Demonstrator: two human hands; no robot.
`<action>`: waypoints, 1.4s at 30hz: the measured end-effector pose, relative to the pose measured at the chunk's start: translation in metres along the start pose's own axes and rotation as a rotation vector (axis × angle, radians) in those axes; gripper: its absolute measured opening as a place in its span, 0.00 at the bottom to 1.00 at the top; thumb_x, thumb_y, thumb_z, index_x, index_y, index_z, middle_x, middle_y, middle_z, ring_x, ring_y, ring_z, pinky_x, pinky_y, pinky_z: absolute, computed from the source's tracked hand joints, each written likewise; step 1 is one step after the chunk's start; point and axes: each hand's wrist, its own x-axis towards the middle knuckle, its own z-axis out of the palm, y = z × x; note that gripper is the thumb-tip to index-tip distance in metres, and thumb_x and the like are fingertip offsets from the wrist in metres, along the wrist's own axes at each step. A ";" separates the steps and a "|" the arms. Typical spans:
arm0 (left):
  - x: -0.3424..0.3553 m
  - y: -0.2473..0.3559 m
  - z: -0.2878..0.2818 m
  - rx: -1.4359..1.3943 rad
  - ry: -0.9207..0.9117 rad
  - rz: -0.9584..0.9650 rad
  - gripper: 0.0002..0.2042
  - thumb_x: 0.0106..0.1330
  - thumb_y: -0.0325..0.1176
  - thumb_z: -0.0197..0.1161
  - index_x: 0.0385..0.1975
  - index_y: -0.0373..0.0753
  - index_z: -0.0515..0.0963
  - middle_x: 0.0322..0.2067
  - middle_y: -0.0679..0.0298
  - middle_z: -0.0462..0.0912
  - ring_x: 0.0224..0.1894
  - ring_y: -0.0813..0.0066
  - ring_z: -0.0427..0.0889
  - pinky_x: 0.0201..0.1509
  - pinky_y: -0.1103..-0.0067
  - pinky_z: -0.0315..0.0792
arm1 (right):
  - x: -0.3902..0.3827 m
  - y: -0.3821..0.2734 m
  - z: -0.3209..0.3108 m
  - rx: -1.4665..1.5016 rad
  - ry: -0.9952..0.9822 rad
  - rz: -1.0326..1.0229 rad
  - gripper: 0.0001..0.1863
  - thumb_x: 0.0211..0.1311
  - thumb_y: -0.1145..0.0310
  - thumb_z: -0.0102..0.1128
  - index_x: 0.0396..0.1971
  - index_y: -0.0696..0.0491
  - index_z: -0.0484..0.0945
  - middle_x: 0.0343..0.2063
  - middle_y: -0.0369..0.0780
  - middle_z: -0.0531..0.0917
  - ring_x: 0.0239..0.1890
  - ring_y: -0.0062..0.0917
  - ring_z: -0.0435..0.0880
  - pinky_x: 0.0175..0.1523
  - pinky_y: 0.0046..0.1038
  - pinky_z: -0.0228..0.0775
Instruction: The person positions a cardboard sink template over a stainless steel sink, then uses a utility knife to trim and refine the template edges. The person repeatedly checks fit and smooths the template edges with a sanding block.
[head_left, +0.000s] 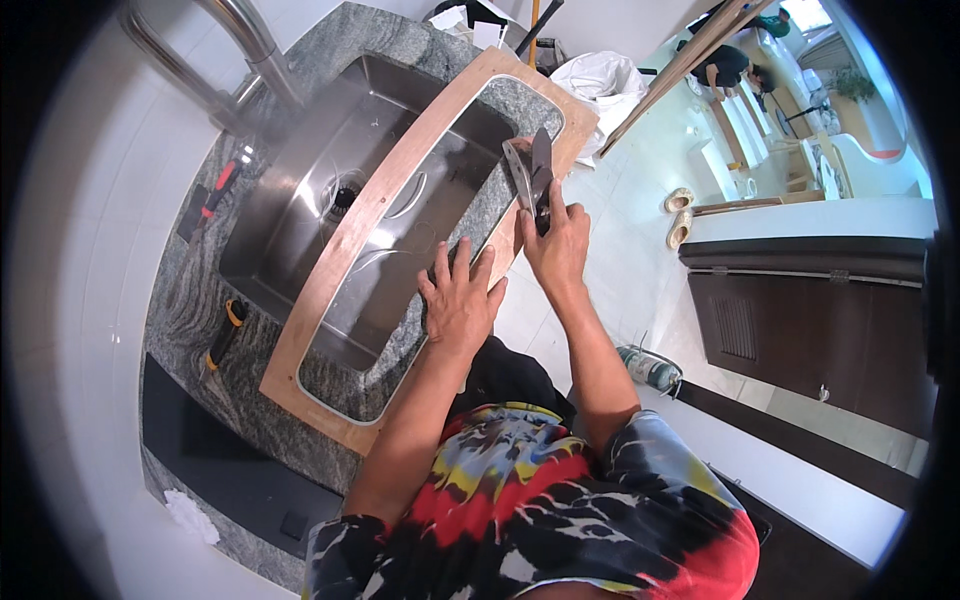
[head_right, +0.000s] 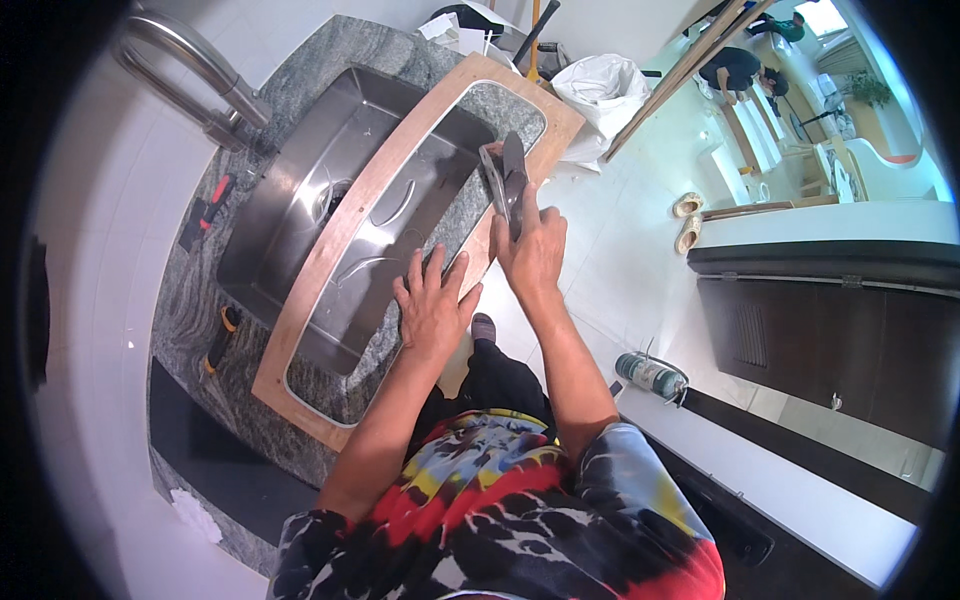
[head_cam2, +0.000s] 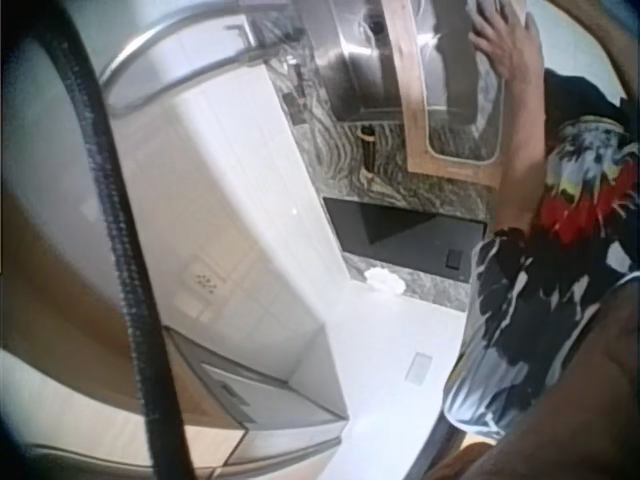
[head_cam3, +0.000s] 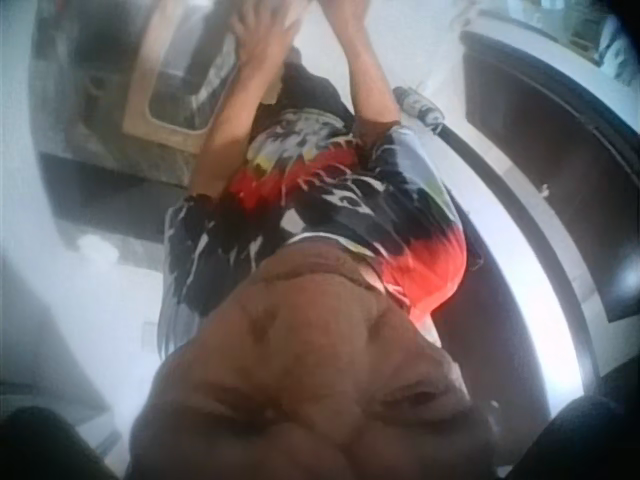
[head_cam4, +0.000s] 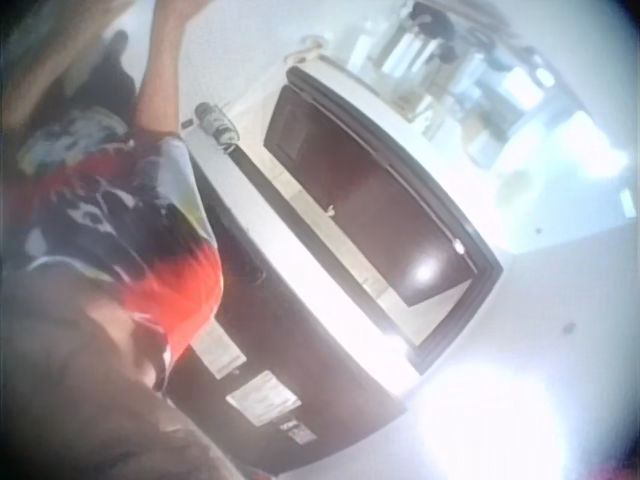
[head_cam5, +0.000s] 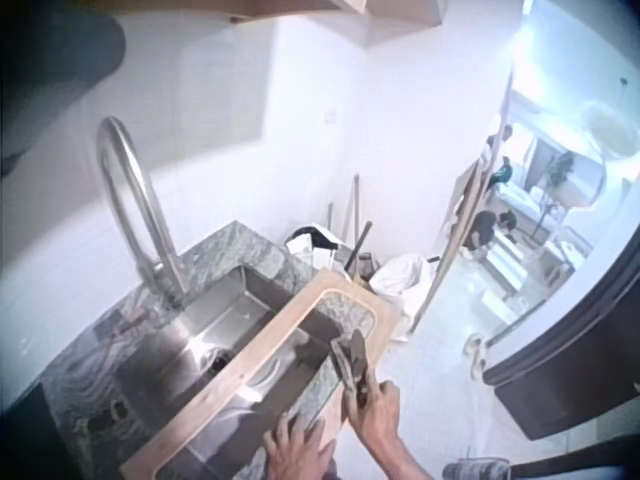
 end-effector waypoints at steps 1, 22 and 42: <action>0.002 0.000 -0.001 0.001 0.003 0.008 0.27 0.71 0.53 0.63 0.66 0.50 0.77 0.70 0.55 0.69 0.74 0.45 0.60 0.66 0.40 0.59 | 0.011 0.005 0.002 -0.008 0.015 -0.017 0.37 0.58 0.60 0.74 0.65 0.61 0.74 0.29 0.54 0.78 0.33 0.48 0.77 0.41 0.46 0.70; 0.001 0.004 -0.003 -0.026 -0.046 0.020 0.27 0.73 0.53 0.61 0.67 0.48 0.75 0.72 0.63 0.70 0.74 0.45 0.60 0.67 0.39 0.57 | 0.151 0.064 0.053 -0.105 0.150 -0.115 0.34 0.57 0.58 0.74 0.60 0.60 0.76 0.40 0.59 0.81 0.44 0.55 0.81 0.52 0.48 0.73; 0.004 0.004 -0.007 -0.133 -0.097 0.012 0.30 0.72 0.49 0.63 0.71 0.46 0.69 0.72 0.62 0.70 0.75 0.42 0.57 0.68 0.39 0.53 | 0.143 0.072 0.059 -0.191 0.201 -0.061 0.32 0.59 0.57 0.73 0.57 0.60 0.74 0.39 0.59 0.81 0.44 0.53 0.81 0.51 0.49 0.71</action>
